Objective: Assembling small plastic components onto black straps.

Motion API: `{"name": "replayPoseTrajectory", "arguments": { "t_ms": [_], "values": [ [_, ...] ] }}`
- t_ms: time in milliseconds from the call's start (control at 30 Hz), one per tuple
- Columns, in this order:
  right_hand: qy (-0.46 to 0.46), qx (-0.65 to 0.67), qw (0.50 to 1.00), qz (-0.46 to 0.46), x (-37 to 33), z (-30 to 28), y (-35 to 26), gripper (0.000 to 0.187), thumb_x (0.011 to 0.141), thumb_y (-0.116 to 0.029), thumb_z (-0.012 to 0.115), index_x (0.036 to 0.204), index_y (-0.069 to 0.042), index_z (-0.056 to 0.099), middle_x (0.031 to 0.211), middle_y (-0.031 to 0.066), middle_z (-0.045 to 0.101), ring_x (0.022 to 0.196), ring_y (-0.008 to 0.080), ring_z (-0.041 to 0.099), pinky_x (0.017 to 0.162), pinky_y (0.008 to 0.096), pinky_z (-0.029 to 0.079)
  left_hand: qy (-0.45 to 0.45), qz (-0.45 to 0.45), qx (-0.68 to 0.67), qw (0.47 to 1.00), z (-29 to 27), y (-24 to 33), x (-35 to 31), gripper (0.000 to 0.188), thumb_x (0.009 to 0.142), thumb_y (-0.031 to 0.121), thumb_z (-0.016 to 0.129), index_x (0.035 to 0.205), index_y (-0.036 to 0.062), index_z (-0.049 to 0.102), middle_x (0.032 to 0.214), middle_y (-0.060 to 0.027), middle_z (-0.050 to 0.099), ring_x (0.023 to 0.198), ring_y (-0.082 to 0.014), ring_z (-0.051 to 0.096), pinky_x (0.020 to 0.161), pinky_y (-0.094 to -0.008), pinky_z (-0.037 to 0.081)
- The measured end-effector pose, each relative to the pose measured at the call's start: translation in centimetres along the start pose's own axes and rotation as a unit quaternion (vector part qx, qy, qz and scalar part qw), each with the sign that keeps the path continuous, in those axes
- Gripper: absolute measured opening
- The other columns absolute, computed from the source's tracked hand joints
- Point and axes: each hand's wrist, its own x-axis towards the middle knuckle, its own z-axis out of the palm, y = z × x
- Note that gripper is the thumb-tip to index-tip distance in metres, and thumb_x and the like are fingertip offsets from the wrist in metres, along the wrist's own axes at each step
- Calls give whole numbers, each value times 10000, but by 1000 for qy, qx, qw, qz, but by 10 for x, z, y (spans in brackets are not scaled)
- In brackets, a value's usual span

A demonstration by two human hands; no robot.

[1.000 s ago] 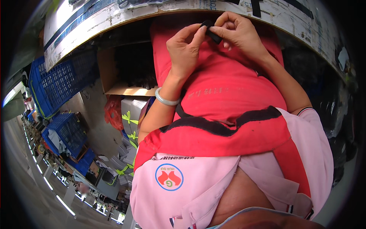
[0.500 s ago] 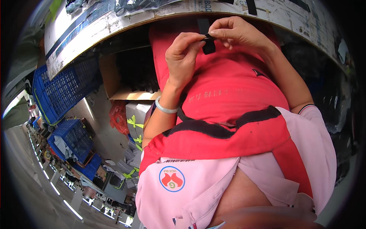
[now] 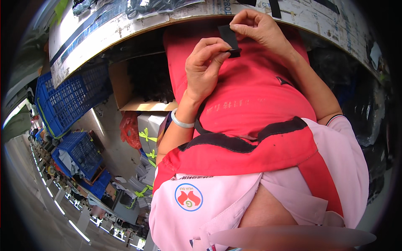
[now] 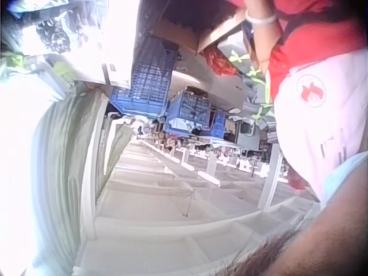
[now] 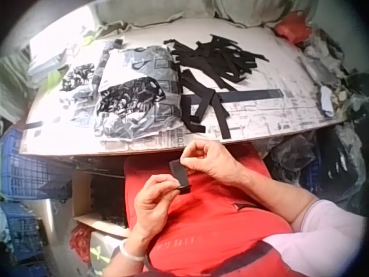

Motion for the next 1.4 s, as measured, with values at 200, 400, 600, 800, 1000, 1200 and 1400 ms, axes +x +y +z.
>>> {"name": "replayPoseTrajectory", "arguments": {
  "t_ms": [200, 400, 600, 800, 1000, 1200, 1400],
  "values": [
    [-10, 45, 999, -20, 3, 21, 7, 177, 914, -168, 640, 1020, -29, 612, 908, 5, 611, 809, 69, 580, 771, 217, 489, 21, -63, 20, 998, -25, 24, -13, 143, 831, -111, 624, 956, -43, 636, 931, -87, 624, 830, -139, 616, 728, -230, 500],
    [-76, -79, 993, 44, 5, 17, 29, 185, 922, -178, 594, 1040, -37, 616, 866, 0, 605, 762, 74, 554, 698, 224, 473, 176, -270, 219, 921, -152, 62, -71, 233, 851, -30, 646, 1084, -23, 653, 1047, -78, 628, 803, -109, 614, 708, -231, 500],
    [-149, -99, 981, 80, 8, 33, 31, 141, 930, -124, 569, 1028, -26, 597, 862, -6, 596, 771, 63, 550, 691, 214, 477, 220, -187, 327, 900, -187, 32, -74, 269, 876, 59, 666, 1140, 14, 641, 1059, -61, 626, 788, -101, 617, 689, -224, 504],
    [-171, -189, 967, 10, -1, 41, 37, 137, 869, -100, 596, 949, 8, 626, 808, 110, 671, 756, 178, 647, 716, 311, 503, 110, -55, 205, 971, -108, 17, 55, 280, 907, 35, 619, 1186, 9, 604, 1069, -84, 646, 860, -138, 656, 733, -248, 560],
    [-190, -212, 959, -3, -5, 38, 36, 142, 866, -111, 593, 940, 3, 633, 811, 113, 676, 765, 202, 655, 720, 321, 503, 68, 67, 483, 871, -86, 7, 176, 446, 800, 317, 727, 1138, 39, 642, 1009, -183, 658, 946, -318, 649, 840, -387, 504],
    [-175, -217, 960, 4, 1, 21, 42, 151, 853, -112, 592, 942, -1, 641, 817, 120, 684, 771, 221, 667, 732, 329, 510, -51, -11, 608, 792, -36, -20, 208, 586, 740, 330, 727, 1276, 161, 559, 1199, -201, 540, 1109, -375, 553, 912, -439, 469],
    [-163, -200, 966, 12, 6, 13, 45, 160, 849, -123, 591, 944, -3, 637, 832, 127, 692, 789, 232, 677, 736, 338, 517, -24, 63, 544, 836, -60, -44, 228, 241, 787, 119, 633, 1012, 147, 713, 1014, -132, 619, 971, -330, 615, 849, -407, 497]
  ]
}}
